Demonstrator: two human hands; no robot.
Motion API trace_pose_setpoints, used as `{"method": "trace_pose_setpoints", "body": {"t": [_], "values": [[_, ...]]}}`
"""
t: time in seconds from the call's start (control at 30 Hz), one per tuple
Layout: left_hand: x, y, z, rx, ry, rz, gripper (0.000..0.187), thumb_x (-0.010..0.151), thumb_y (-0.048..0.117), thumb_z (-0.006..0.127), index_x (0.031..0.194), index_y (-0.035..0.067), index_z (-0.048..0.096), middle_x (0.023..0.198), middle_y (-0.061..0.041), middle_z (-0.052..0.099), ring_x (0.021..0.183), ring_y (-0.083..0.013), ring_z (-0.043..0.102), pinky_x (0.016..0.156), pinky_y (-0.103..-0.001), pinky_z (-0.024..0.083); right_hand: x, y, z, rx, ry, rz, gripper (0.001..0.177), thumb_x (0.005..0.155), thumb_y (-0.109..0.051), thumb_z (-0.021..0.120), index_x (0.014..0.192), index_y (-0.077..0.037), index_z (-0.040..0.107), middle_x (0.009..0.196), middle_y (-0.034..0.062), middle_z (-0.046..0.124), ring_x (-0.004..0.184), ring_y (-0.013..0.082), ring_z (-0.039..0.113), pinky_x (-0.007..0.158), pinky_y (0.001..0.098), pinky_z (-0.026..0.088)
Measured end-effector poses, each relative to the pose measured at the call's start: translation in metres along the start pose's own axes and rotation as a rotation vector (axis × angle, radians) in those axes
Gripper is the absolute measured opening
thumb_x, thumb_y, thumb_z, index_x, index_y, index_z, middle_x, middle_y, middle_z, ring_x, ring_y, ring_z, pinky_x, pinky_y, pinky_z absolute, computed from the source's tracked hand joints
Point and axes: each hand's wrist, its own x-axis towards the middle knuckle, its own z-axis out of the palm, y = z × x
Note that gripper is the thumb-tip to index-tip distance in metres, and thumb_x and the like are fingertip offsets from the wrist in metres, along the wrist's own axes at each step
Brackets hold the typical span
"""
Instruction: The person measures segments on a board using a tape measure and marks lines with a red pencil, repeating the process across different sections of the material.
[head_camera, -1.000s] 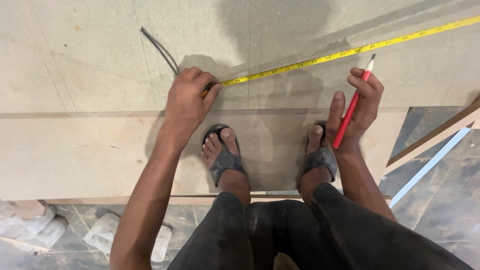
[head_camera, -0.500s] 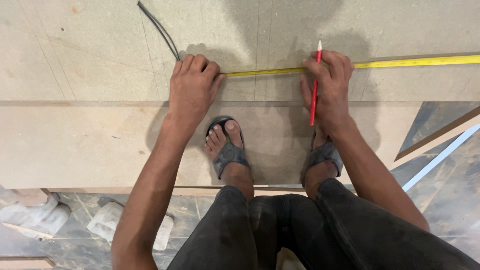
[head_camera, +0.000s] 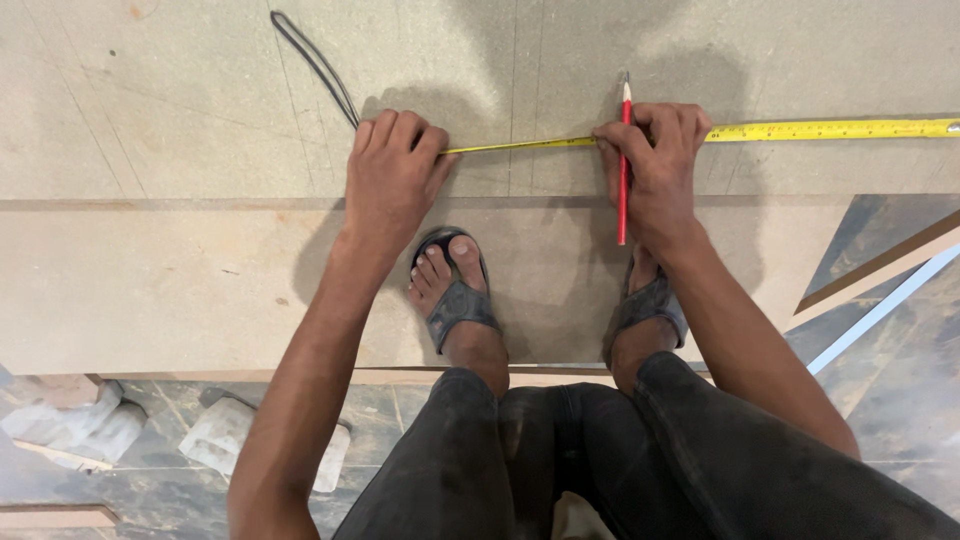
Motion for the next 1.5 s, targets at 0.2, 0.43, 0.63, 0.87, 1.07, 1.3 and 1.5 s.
{"method": "trace_pose_setpoints", "body": {"t": [0.2,0.43,0.63,0.87,1.07,1.3,1.5], "values": [[0.008,0.009,0.011,-0.058,0.091,0.119,0.022,0.092,0.022,0.081,0.107,0.011,0.069,0.103,-0.003,0.059,0.102,-0.0224,0.057,0.095,-0.039,0.044,-0.001,0.002,0.003,0.0,0.01,-0.013,0.022,0.091,-0.002,0.083,0.109,-0.011,0.073,0.113,0.0059,0.059,0.113,0.0264,0.051,0.106,0.0448,0.032],[0.02,0.021,0.024,-0.129,0.048,0.148,0.018,0.09,0.018,0.08,0.1,0.012,0.067,0.098,-0.003,0.058,0.098,-0.0226,0.058,0.088,-0.038,0.045,-0.004,0.005,0.004,-0.011,0.028,-0.009,0.024,0.087,-0.002,0.082,0.106,-0.01,0.071,0.115,0.0074,0.057,0.115,0.0283,0.05,0.106,0.045,0.033],[0.022,0.026,0.027,-0.149,0.032,0.109,0.017,0.09,0.017,0.078,0.096,0.009,0.065,0.096,-0.005,0.055,0.096,-0.0245,0.057,0.083,-0.039,0.047,-0.004,0.005,0.005,-0.049,0.046,-0.006,0.026,0.087,-0.003,0.081,0.11,-0.01,0.071,0.119,0.009,0.056,0.12,0.0307,0.046,0.108,0.0479,0.031],[0.02,0.029,0.026,-0.14,0.04,0.113,0.013,0.092,0.015,0.076,0.096,0.01,0.065,0.095,-0.003,0.054,0.094,-0.0228,0.057,0.082,-0.038,0.046,-0.005,0.006,0.008,-0.046,0.048,0.009,0.022,0.09,-0.004,0.081,0.109,-0.011,0.071,0.118,0.008,0.056,0.119,0.0299,0.046,0.108,0.0469,0.031],[0.018,0.029,0.026,-0.112,0.072,0.14,0.01,0.088,0.01,0.071,0.097,0.011,0.066,0.096,-0.002,0.055,0.096,-0.0206,0.057,0.085,-0.036,0.047,-0.007,0.008,0.009,-0.037,0.052,0.004,0.023,0.085,-0.004,0.08,0.105,-0.01,0.071,0.117,0.0082,0.056,0.119,0.03,0.046,0.108,0.0468,0.032],[0.017,0.028,0.03,-0.096,0.046,0.176,0.011,0.088,0.009,0.07,0.099,0.01,0.069,0.098,-0.001,0.056,0.096,-0.019,0.058,0.084,-0.035,0.046,-0.008,0.01,0.008,-0.046,0.038,-0.011,0.026,0.083,-0.004,0.081,0.106,-0.01,0.071,0.118,0.0089,0.055,0.121,0.0296,0.047,0.104,0.0455,0.031],[0.017,0.026,0.03,-0.099,0.038,0.19,0.014,0.089,0.01,0.07,0.102,0.011,0.071,0.098,-0.001,0.057,0.099,-0.019,0.058,0.086,-0.035,0.046,-0.009,0.009,0.007,-0.051,0.022,-0.014,0.031,0.08,-0.002,0.077,0.109,-0.01,0.071,0.121,0.0101,0.055,0.12,0.0318,0.045,0.105,0.0456,0.031]]}}
